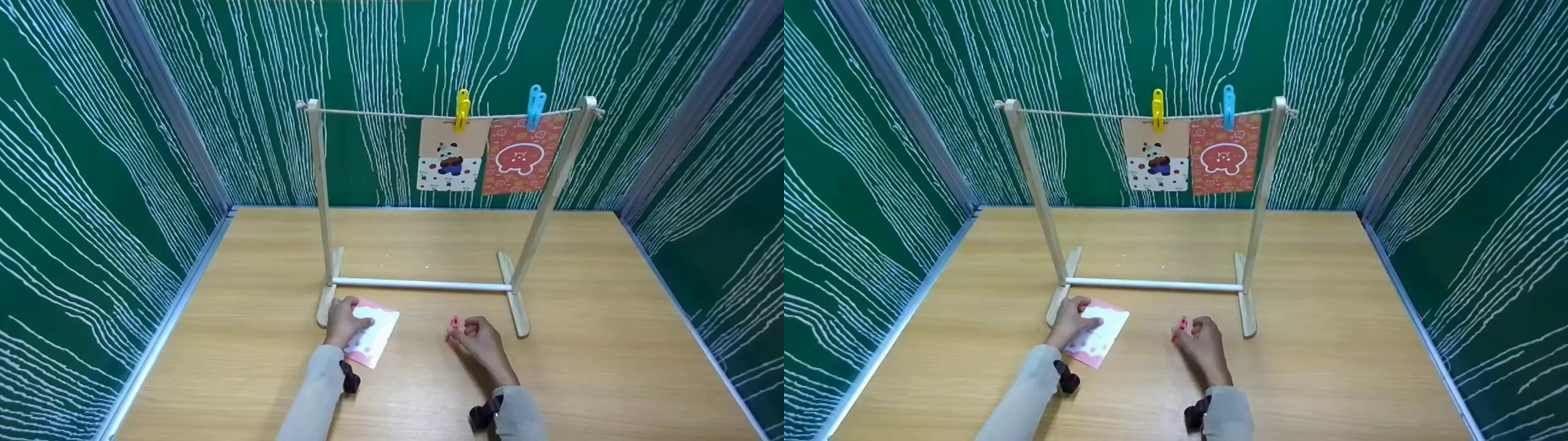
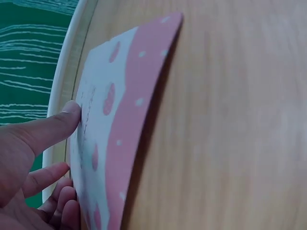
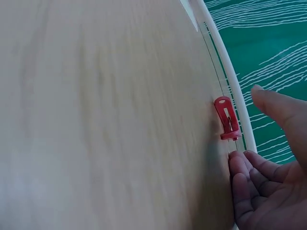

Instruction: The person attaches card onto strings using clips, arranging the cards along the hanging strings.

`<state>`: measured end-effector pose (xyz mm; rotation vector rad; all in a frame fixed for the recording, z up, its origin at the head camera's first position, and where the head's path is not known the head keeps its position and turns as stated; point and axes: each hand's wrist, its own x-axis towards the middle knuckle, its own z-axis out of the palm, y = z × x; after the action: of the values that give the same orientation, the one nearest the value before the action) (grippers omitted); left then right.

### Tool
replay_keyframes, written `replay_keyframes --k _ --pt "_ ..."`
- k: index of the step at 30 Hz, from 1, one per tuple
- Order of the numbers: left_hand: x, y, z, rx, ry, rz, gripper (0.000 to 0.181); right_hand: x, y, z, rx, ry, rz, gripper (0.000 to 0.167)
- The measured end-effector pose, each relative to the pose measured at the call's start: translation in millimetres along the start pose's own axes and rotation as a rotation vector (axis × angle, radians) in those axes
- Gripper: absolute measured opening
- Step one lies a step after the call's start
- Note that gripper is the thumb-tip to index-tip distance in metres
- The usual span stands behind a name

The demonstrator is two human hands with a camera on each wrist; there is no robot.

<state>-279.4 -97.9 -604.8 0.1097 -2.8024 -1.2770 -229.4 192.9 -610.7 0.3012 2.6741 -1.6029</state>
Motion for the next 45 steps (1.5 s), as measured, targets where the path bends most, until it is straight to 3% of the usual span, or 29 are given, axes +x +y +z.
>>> replay_keyframes --k 6,16,23,32,38,45 --pt "0.0 -1.2 6.0 0.038 0.04 -0.004 0.056 2.1 2 2 -0.035 -0.014 -0.019 0.047" --pt "4.7 1.9 5.1 0.038 0.012 -0.029 0.054 2.6 -2 10 -0.133 -0.001 -0.046 0.056" --pt "4.5 -0.4 5.7 0.067 0.017 -0.001 0.051 6.4 -3 12 -0.179 0.0 -0.052 0.057" --pt "3.0 -0.4 6.9 0.095 0.06 0.03 0.048 5.5 1 14 -0.204 0.068 -0.192 0.051" --pt "3.3 1.8 7.7 0.103 0.062 0.026 0.047 5.0 1 14 -0.206 0.065 -0.183 0.049" --pt "2.5 2.7 8.3 0.095 0.043 -0.021 0.045 3.4 3 12 -0.185 0.02 -0.125 0.046"
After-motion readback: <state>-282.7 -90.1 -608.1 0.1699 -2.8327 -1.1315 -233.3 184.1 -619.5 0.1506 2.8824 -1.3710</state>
